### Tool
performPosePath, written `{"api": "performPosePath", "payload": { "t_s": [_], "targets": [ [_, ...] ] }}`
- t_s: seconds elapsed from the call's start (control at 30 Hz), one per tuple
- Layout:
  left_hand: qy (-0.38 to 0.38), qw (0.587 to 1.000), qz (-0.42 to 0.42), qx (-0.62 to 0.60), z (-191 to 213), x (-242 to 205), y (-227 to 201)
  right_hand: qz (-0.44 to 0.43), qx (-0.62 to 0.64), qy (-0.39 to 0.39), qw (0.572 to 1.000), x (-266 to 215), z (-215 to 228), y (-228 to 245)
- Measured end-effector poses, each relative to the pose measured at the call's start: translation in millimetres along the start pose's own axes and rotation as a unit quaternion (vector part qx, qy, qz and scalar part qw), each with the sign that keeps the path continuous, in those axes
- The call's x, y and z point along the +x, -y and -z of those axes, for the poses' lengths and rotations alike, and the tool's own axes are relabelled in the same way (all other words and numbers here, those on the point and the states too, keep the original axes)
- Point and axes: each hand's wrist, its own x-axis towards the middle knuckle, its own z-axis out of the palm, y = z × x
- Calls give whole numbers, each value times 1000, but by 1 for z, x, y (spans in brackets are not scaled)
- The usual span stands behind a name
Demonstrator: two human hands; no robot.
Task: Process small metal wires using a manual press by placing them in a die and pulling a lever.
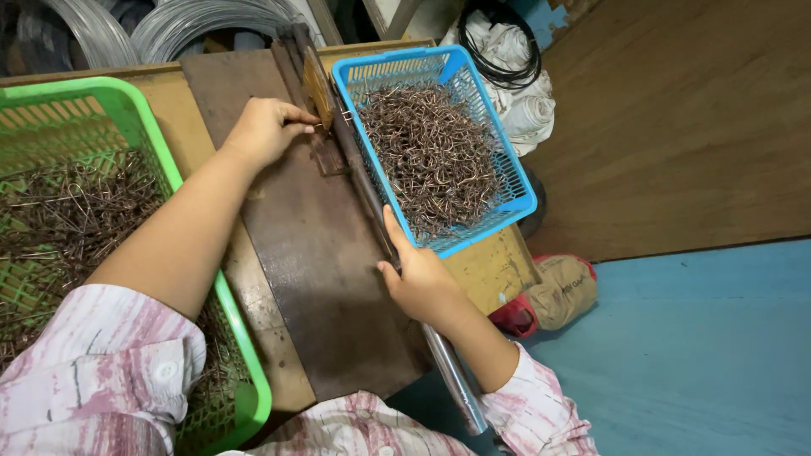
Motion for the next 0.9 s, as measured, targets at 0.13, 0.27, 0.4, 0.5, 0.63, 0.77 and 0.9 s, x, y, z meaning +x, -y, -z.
{"api": "performPosePath", "payload": {
  "t_s": [0.13, 0.27, 0.4, 0.5, 0.63, 0.77, 0.9],
  "targets": [
    [1, 1000, 0, -8, 4, -3, -6, -5, 2, 0, 1000, -1, -2, 4],
    [-3, 1000, 12, -12, 8, -6, -15, -1, 4, -10, 1000, -2, -4, 5],
    [-7, 1000, 14, -22, 5, -4, -11, 9, 17, -19, 1000, -2, -8, 1],
    [-2, 1000, 8, -20, 5, -3, -8, 7, 11, -23, 1000, 0, -9, 0],
    [-1, 1000, 12, -16, 12, -6, -21, 0, 8, -34, 999, 20, -24, -19],
    [-98, 989, 5, 115, 23, -16, -69, 35, -25, -88, 995, 43, -48, -49],
    [-254, 925, -216, 183, 7, -22, -128, 99, -45, -172, 979, 51, -63, -61]
  ]
}}
